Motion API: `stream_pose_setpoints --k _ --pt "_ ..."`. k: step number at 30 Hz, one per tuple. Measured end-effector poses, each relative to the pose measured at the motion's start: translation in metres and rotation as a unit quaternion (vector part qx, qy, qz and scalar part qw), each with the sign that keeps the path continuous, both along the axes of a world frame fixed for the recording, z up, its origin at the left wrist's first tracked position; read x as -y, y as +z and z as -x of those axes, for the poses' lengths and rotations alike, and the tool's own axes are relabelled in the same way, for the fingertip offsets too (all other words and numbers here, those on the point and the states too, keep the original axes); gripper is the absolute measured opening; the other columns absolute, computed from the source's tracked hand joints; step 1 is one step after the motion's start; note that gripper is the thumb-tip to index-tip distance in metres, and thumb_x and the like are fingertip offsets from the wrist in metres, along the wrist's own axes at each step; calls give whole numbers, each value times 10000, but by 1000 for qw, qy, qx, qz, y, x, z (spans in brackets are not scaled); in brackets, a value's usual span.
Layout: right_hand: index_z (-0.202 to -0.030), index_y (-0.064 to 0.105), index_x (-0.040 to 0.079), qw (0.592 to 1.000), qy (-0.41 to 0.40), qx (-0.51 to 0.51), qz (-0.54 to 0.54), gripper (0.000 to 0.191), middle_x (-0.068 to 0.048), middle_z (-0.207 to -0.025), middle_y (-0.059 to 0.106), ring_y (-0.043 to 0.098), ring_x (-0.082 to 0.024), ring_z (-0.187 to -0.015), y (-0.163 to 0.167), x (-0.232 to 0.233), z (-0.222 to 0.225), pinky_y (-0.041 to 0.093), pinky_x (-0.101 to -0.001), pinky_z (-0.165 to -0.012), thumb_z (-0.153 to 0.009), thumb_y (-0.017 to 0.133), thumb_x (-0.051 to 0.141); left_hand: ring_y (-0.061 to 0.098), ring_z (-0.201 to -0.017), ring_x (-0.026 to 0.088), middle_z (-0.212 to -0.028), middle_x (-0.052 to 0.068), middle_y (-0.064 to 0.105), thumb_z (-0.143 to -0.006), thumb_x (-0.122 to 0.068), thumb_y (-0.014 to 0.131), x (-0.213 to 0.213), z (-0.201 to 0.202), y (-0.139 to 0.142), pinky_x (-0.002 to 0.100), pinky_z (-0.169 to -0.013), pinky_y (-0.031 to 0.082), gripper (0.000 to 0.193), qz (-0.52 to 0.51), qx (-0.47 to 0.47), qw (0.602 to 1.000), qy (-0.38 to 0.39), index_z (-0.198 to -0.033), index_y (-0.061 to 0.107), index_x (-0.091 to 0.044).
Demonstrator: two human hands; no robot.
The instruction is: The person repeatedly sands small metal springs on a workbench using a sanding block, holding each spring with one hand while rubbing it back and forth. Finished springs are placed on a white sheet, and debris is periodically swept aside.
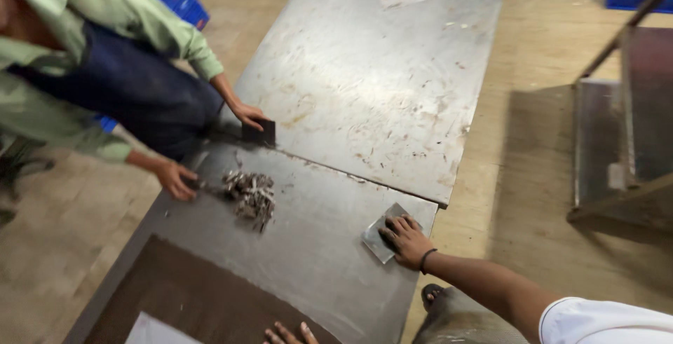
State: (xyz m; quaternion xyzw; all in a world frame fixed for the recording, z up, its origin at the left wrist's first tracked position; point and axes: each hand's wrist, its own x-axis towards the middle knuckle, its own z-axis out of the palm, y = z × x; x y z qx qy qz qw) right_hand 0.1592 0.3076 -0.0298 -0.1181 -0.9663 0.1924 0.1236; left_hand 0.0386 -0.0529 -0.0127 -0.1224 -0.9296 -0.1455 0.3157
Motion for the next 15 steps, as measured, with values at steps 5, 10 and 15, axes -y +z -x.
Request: stream_pose_setpoints --k 5,10,15 --pt "-1412 505 141 999 23 1 35 719 -189 -1444 475 384 -383 -1367 0 -4 3 205 -542 -1172 -722 703 183 361 -1475 438 -1564 207 441 -916 -603 476 -18 -74 -6 685 -1184 271 770 29 -3 998 47 -1488 498 -88" --pt "-1338 533 175 996 79 1 41 663 -159 -1338 524 439 -349 -1308 13 -4 1 256 -523 -1152 -701 715 181 346 -1451 391 -1602 137 349 -849 -602 505 -17 -143 8 646 -1139 243 823 89 118 984 103 -1516 399 -132" --pt "-1337 548 185 995 95 -21 6 659 -139 -1303 546 471 -335 -1276 29 0 -2 284 -517 -1142 -696 699 174 304 -1477 346 -1616 121 326 -877 -595 487 -22 -175 21 586 -1175 186 795 88 122 984 94 -1523 388 -143"
